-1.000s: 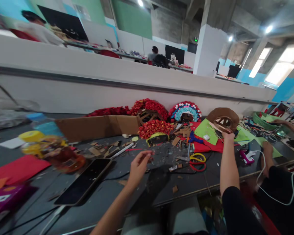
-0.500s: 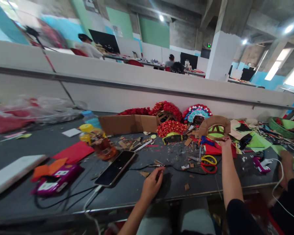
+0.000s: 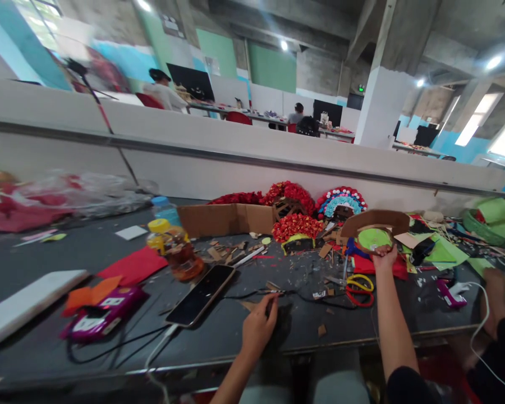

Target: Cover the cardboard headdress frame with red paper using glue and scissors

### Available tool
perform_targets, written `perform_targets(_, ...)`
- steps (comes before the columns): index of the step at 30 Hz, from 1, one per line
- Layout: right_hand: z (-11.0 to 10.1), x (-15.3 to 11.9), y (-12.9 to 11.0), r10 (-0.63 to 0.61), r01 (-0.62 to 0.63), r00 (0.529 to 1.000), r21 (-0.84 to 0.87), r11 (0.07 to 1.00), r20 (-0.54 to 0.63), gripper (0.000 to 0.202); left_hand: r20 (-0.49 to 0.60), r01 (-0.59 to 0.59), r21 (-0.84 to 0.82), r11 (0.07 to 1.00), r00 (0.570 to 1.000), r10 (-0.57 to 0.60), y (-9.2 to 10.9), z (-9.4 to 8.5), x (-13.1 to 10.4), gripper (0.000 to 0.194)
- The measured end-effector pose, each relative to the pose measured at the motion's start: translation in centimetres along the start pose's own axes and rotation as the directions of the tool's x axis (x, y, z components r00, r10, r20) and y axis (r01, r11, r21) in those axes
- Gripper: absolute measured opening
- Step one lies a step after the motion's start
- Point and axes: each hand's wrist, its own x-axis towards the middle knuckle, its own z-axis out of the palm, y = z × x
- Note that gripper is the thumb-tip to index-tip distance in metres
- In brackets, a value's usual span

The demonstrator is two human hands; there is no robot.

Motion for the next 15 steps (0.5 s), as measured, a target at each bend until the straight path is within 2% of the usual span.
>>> perform_targets(2, 0.7, -0.9, -0.3, -0.082, 0.08, 0.996, -0.06, 0.995, -0.026, 0.05, -0.034, 0.037, -0.036, 0.999, 0.999, -0.038, 0.5, -0.2, 0.1, 0.023)
perform_targets(4, 1.5, -1.8, -0.3, -0.167, 0.162, 0.986, -0.133, 0.978, -0.028, 0.05, -0.031, 0.044, -0.165, 0.985, 0.998, -0.05, 2.3, -1.1, 0.7, 0.024)
perform_targets(6, 2.2, -3.0, -0.2, -0.237, 0.232, 0.971, -0.219, 0.948, 0.001, 0.048, 0.005, 0.062, -0.345, 0.937, 0.998, -0.065, 5.8, -3.0, 1.6, 0.03)
perform_targets(8, 3.0, -4.2, 0.1, -0.266, 0.274, 0.962, -0.311, 0.91, 0.066, 0.042, 0.043, 0.082, -0.546, 0.834, 0.997, -0.07, 10.8, -6.1, 2.5, 0.039)
perform_targets(9, 3.4, -4.7, 0.4, -0.262, 0.284, 0.959, -0.355, 0.89, 0.109, 0.039, 0.028, 0.049, -0.642, 0.765, 0.999, -0.04, 13.4, -7.9, 2.8, 0.043)
perform_targets(11, 4.2, -5.5, 1.0, -0.227, 0.293, 0.954, -0.433, 0.853, 0.197, 0.032, -0.049, -0.122, -0.776, 0.619, 0.99, 0.132, 18.3, -11.6, 2.8, 0.047)
perform_targets(12, 4.7, -5.8, 1.4, -0.204, 0.294, 0.95, -0.463, 0.836, 0.235, 0.031, -0.058, -0.203, -0.803, 0.56, 0.962, 0.266, 20.1, -13.2, 2.5, 0.046)
perform_targets(14, 5.4, -6.2, 2.2, -0.16, 0.292, 0.944, -0.508, 0.81, 0.287, 0.028, 0.049, -0.265, -0.835, 0.483, 0.837, 0.545, 22.1, -15.6, 0.9, 0.032)
perform_targets(15, 5.8, -6.4, 2.6, -0.144, 0.29, 0.942, -0.522, 0.802, 0.302, 0.026, 0.125, -0.225, -0.821, 0.524, 0.826, 0.55, 22.3, -16.4, -0.4, 0.032)
